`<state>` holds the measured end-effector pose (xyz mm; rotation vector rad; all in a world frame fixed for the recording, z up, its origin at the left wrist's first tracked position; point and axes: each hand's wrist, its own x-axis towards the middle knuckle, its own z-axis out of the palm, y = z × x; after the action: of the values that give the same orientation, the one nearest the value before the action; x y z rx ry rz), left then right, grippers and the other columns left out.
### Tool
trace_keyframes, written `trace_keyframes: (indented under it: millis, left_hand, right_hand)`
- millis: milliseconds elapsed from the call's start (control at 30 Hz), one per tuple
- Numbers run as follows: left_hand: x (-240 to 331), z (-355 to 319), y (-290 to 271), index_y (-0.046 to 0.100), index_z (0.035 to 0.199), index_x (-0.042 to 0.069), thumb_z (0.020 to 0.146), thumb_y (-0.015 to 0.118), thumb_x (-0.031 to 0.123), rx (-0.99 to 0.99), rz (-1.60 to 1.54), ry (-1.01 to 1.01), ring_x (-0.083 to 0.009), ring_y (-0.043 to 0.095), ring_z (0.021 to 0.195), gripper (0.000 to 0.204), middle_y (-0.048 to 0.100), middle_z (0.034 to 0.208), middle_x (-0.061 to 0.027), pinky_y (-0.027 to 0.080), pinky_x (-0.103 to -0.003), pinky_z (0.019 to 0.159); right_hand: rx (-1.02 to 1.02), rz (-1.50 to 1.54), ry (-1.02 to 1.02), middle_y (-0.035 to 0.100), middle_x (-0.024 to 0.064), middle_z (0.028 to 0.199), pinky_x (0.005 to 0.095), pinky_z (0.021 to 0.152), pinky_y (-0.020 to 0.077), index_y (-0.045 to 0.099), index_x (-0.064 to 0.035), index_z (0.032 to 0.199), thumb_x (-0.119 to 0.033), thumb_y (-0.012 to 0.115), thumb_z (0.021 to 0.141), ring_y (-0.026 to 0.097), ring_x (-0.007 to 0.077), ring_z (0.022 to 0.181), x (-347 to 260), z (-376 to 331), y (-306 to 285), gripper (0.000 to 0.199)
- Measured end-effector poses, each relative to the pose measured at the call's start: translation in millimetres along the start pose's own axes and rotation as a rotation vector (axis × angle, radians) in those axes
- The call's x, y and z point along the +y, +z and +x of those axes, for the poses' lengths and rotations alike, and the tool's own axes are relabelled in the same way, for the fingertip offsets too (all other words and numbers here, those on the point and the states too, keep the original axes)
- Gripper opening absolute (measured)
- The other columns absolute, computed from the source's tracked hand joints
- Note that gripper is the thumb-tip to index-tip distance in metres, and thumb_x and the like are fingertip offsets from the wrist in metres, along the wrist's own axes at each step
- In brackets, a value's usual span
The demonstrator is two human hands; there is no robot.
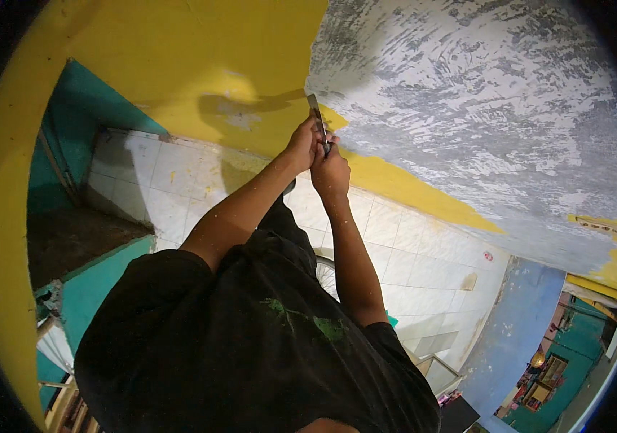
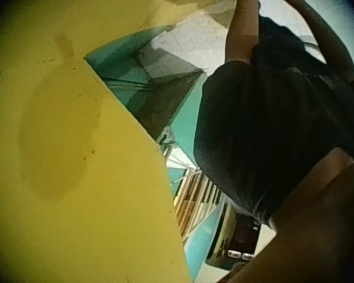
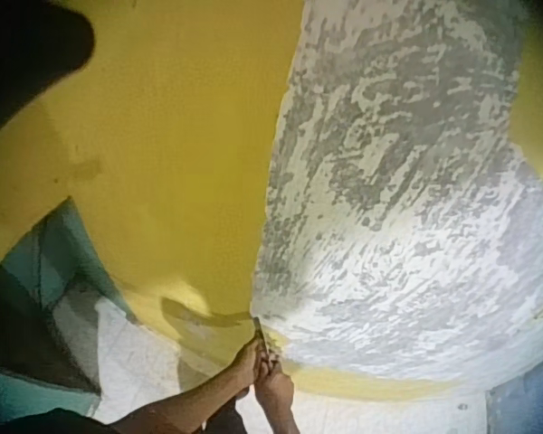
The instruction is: Scrape off old yellow paint from a wall using a metal putty knife scraper.
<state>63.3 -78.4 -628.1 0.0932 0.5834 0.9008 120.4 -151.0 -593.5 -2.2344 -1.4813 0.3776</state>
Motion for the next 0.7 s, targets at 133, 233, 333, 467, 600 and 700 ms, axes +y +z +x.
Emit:
trace_keyframes:
  millis: [133, 233, 333, 467, 600, 700]
  left_hand:
    - [0.6, -9.1, 19.1, 0.044, 0.070, 0.010, 0.090, 0.037, 0.041, -0.030, -0.018, -0.043, -0.0257, 0.061, 0.073, 0.037, 0.040, 0.053, -0.0027, 0.048, -0.038, 0.075]
    - [-1.8, -2.7, 19.8, 0.043, 0.079, 0.009, 0.091, 0.033, 0.046, -0.015, -0.039, -0.053, -0.0252, 0.059, 0.072, 0.040, 0.044, 0.060, -0.0058, 0.046, -0.042, 0.085]
    - [-6.5, 0.5, 16.8, 0.043, 0.071, 0.010, 0.089, 0.031, 0.052, -0.061, -0.190, 0.020, -0.0187, 0.046, 0.055, 0.047, 0.041, 0.054, -0.0039, 0.047, -0.038, 0.076]
    - [2.4, -2.2, -2.7, 0.044, 0.070, 0.010, 0.087, 0.038, 0.054, -0.165, -0.122, -0.079, -0.0190, 0.049, 0.061, 0.047, 0.046, 0.059, -0.0038, 0.045, -0.034, 0.065]
    - [-6.7, -11.5, 12.8, 0.046, 0.070, 0.011, 0.090, 0.038, 0.043, 0.018, -0.128, 0.076, -0.0205, 0.047, 0.054, 0.038, 0.044, 0.055, -0.0041, 0.045, -0.035, 0.061]
    - [-6.7, -10.1, 20.8, 0.047, 0.071, 0.012, 0.091, 0.037, 0.037, 0.104, -0.031, 0.099, -0.0220, 0.048, 0.053, 0.033, 0.044, 0.055, -0.0040, 0.045, -0.036, 0.060]
  right_hand:
    - [-0.115, -0.059, -0.022, 0.058, 0.0264, 0.071, 0.0510, 0.061, 0.0455, 0.050, 0.0004, 0.100, -0.035, 0.042, 0.087, 0.057, 0.0435, 0.068, 4.7, 7.1, -13.1, 0.039]
    - [-0.157, -0.100, -0.006, 0.058, 0.0274, 0.073, 0.0523, 0.064, 0.0445, 0.050, 0.0017, 0.103, -0.037, 0.041, 0.087, 0.057, 0.0447, 0.071, -6.8, 13.3, -33.7, 0.043]
    - [-0.207, -0.198, -0.021, 0.059, 0.0282, 0.076, 0.0518, 0.063, 0.0452, 0.036, 0.0072, 0.117, -0.040, 0.039, 0.087, 0.057, 0.0454, 0.071, -10.9, 11.7, -36.7, 0.056]
    - [-0.319, -0.155, 0.006, 0.058, 0.0297, 0.083, 0.0501, 0.067, 0.0457, 0.022, 0.0064, 0.127, -0.030, 0.037, 0.089, 0.057, 0.0450, 0.076, -16.1, 9.1, -30.4, 0.055]
    - [-0.371, 0.202, -0.269, 0.056, 0.0329, 0.080, 0.0509, 0.064, 0.0438, 0.022, 0.0105, 0.125, -0.023, 0.040, 0.087, 0.053, 0.0495, 0.076, 27.4, 14.7, -17.5, 0.054]
    - [-0.348, 0.312, -0.395, 0.056, 0.0328, 0.078, 0.0505, 0.063, 0.0441, 0.023, 0.0123, 0.122, -0.021, 0.041, 0.087, 0.053, 0.0489, 0.073, 35.0, 18.5, -24.9, 0.052]
